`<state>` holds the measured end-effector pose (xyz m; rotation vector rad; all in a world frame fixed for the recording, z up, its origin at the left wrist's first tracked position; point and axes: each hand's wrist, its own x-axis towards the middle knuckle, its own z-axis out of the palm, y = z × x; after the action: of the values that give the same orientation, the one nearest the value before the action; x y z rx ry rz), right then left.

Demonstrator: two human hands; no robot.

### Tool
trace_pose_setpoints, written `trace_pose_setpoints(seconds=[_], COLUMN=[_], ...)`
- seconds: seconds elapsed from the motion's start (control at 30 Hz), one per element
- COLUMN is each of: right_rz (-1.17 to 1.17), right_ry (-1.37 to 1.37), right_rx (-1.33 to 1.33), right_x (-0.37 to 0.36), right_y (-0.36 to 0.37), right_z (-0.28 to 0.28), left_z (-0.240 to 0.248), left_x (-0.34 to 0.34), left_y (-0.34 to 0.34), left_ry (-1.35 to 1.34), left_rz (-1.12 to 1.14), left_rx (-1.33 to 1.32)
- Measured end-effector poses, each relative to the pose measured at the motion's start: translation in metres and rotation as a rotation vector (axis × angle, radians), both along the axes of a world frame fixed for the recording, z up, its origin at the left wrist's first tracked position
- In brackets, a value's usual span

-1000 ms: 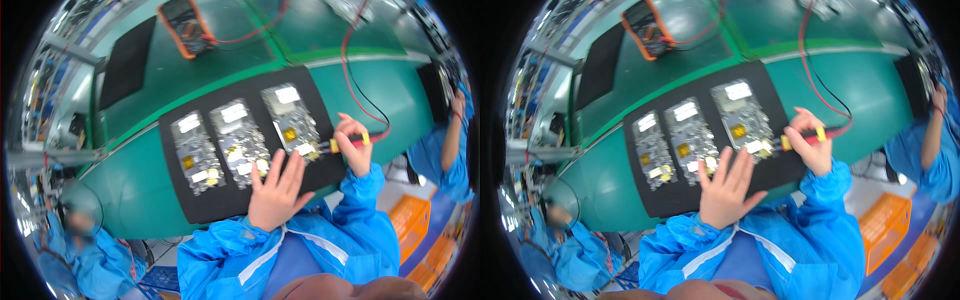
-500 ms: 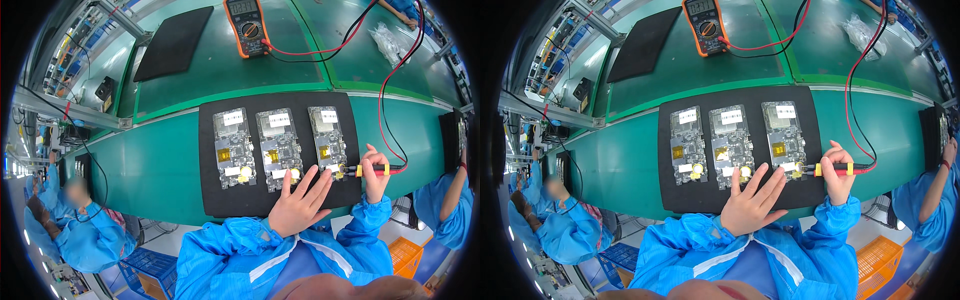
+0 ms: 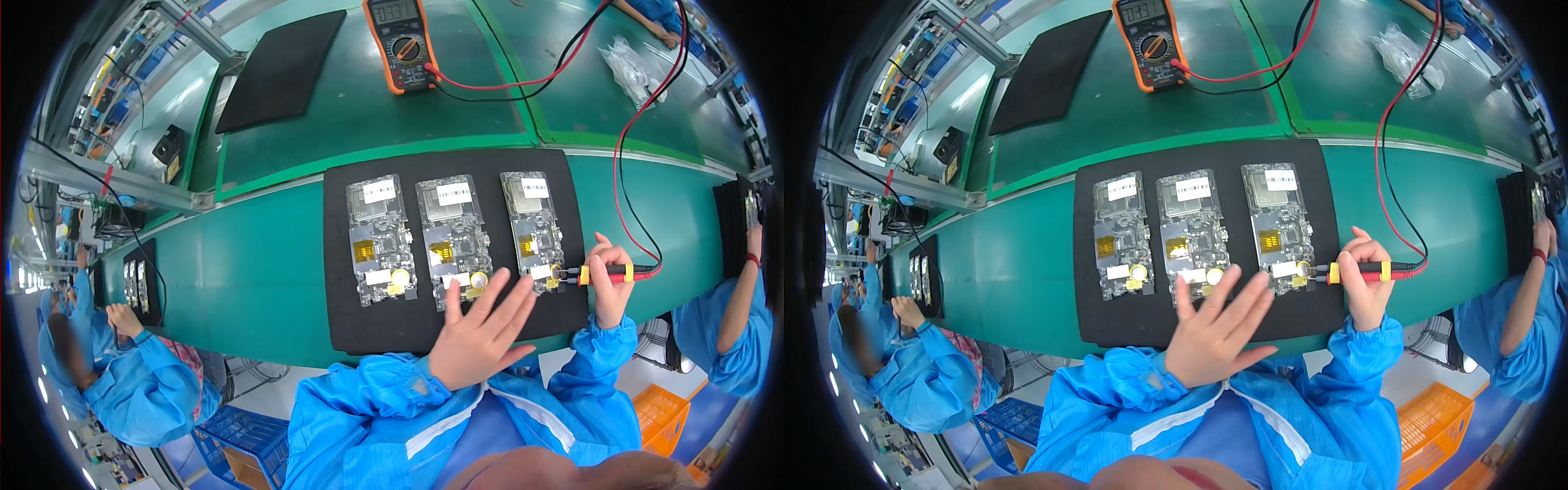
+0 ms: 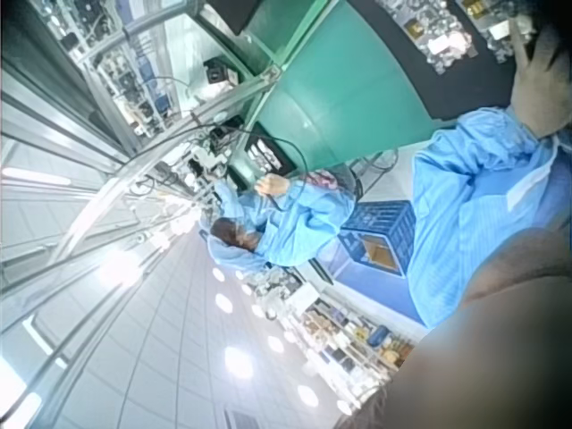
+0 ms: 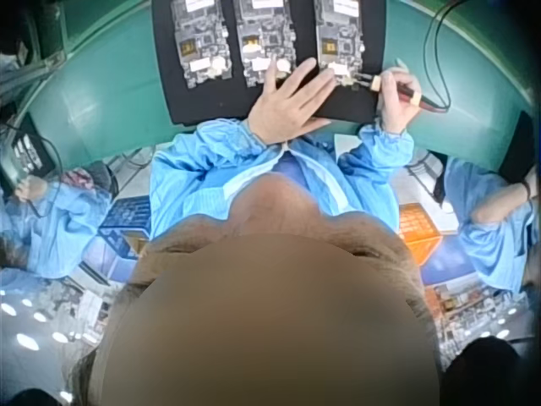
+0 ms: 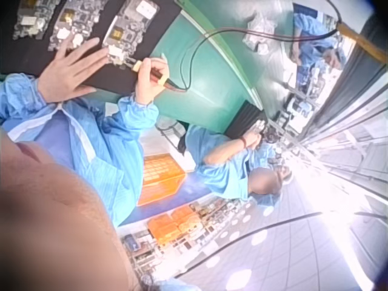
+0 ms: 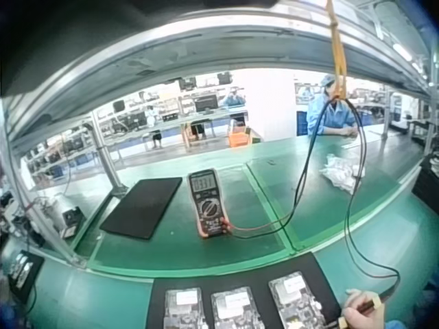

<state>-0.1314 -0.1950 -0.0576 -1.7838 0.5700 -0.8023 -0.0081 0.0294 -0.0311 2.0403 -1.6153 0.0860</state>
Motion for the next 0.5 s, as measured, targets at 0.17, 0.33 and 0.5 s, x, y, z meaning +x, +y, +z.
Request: trace_pose_setpoints(seconds=[0.17,0.33,0.5], right_rz=[0.007,-0.002,0.153], right_ry=[-0.025,-0.056,-0.045], right_rx=[0.003,0.003,0.043], right_x=[-0.001,-0.011,-0.004], right_y=[-0.003,0.006,0.037], right_z=[-0.003,0.013,0.038], left_z=[0.009,-0.006,-0.01], left_x=[0.031,0.041,0.04], left_y=[0.029,0.037,0.034], left_ry=[0.019,-0.054,-0.03], left_rz=[0.219,0.232,0.212], left_rx=[0.159,0.151,0.15])
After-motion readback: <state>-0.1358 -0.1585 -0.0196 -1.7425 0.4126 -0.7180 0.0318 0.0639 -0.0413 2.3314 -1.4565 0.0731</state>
